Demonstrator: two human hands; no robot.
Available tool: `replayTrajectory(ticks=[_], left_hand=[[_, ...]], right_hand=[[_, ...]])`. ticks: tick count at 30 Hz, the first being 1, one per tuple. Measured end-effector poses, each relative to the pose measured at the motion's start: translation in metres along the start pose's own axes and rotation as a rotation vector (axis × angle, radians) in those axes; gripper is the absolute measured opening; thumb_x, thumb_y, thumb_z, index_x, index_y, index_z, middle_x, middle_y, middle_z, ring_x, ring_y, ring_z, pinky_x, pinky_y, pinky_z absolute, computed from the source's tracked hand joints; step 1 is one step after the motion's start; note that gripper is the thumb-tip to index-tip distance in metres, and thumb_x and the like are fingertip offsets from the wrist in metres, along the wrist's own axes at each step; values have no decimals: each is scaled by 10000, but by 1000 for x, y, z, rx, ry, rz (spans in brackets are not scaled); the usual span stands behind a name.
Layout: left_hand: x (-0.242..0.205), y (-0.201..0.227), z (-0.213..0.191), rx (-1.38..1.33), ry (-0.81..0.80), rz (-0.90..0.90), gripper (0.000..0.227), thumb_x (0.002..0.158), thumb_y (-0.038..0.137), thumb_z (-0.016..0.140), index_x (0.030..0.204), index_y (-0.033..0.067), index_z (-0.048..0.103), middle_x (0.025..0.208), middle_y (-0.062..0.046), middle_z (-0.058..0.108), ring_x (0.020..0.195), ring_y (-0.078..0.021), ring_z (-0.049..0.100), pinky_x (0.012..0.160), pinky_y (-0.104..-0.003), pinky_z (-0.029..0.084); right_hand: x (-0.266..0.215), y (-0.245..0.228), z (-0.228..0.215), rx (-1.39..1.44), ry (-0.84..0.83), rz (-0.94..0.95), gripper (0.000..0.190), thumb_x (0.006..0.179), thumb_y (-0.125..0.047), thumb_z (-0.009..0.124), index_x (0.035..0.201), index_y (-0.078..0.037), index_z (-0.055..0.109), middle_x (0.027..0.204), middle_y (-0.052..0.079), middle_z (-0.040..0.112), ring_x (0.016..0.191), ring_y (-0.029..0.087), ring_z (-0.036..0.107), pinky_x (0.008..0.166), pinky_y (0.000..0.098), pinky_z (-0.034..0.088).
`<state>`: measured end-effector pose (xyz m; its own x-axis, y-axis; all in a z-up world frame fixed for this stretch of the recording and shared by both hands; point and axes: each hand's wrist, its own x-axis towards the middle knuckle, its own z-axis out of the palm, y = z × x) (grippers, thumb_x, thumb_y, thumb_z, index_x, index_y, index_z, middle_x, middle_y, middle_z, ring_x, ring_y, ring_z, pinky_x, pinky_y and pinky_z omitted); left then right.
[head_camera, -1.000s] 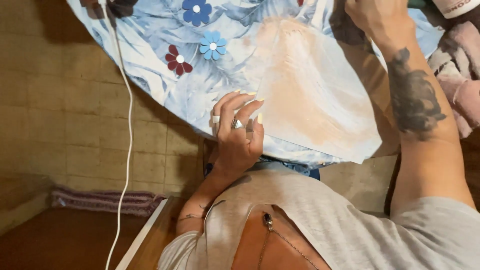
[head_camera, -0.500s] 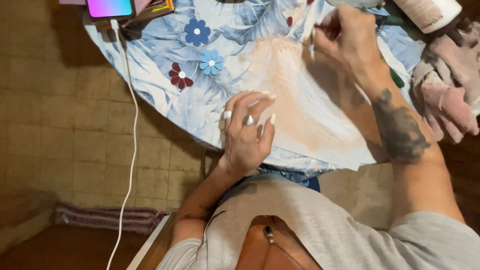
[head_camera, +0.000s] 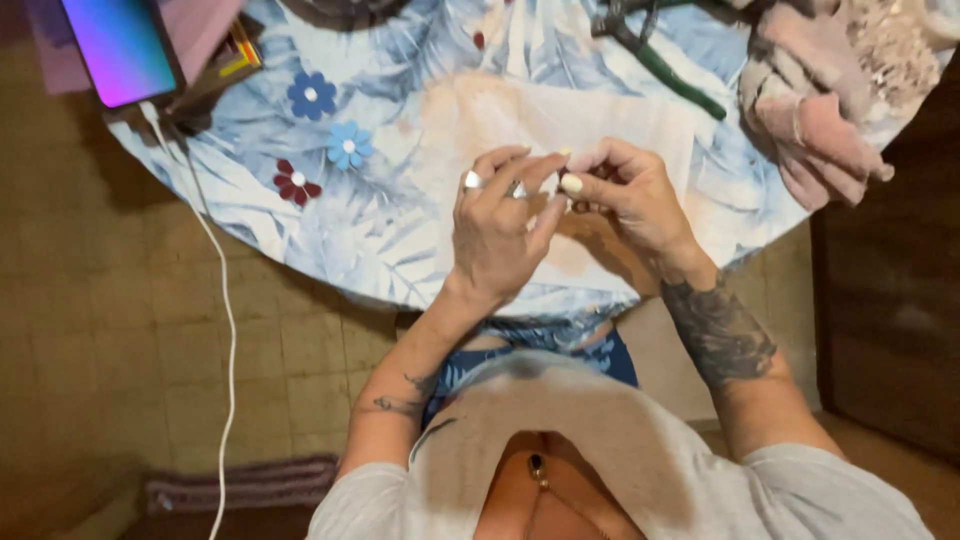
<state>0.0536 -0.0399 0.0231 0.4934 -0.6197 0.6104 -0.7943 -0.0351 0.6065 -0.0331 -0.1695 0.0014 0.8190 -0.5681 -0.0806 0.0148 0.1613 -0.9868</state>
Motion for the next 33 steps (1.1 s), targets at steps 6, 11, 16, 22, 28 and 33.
replayTrajectory(ticks=[6,11,16,22,28,33], left_hand=[[2,9,12,41,57,-16,179,751,186,657,901,95,624,860,-10,607,913,-236,542,795,-346,391],[-5,16,15,21,30,-83,142,745,195,666,826,80,643,847,-19,616,907,-228,542,799,-352,384],[-16,21,12,124,-76,-17,201,763,250,625,824,59,629,960,-40,588,957,-267,524,826,-405,359],[-43,25,-11,297,-480,-75,409,755,345,575,1125,180,519,1144,-95,476,1112,-377,412,942,-585,180],[-65,21,0,412,-444,-97,341,762,310,580,1081,191,573,1186,-134,467,1150,-354,399,946,-614,106],[-68,15,0,373,-402,-89,346,743,319,590,1064,190,585,1175,-140,481,1149,-360,405,975,-596,98]], right_hand=[[-9,-19,-8,-50,-73,-5,182,851,-157,533,878,23,548,695,125,554,556,106,532,482,219,477],[-16,-26,-14,-281,-243,-55,278,924,-202,422,750,-13,527,553,78,468,498,95,427,435,212,413],[-14,-30,-21,-667,-310,-327,233,881,-157,505,672,-67,555,486,57,456,479,145,476,422,253,345],[-33,-23,-43,-1561,-231,-698,168,849,-229,502,708,-142,475,600,30,435,549,217,523,458,304,414],[-51,-4,-62,-1854,-241,-767,135,772,-255,486,663,-181,458,608,-5,425,499,160,497,454,271,395],[-29,1,-24,-1826,-241,-743,122,752,-228,478,646,-168,469,598,0,442,522,185,513,435,293,397]])
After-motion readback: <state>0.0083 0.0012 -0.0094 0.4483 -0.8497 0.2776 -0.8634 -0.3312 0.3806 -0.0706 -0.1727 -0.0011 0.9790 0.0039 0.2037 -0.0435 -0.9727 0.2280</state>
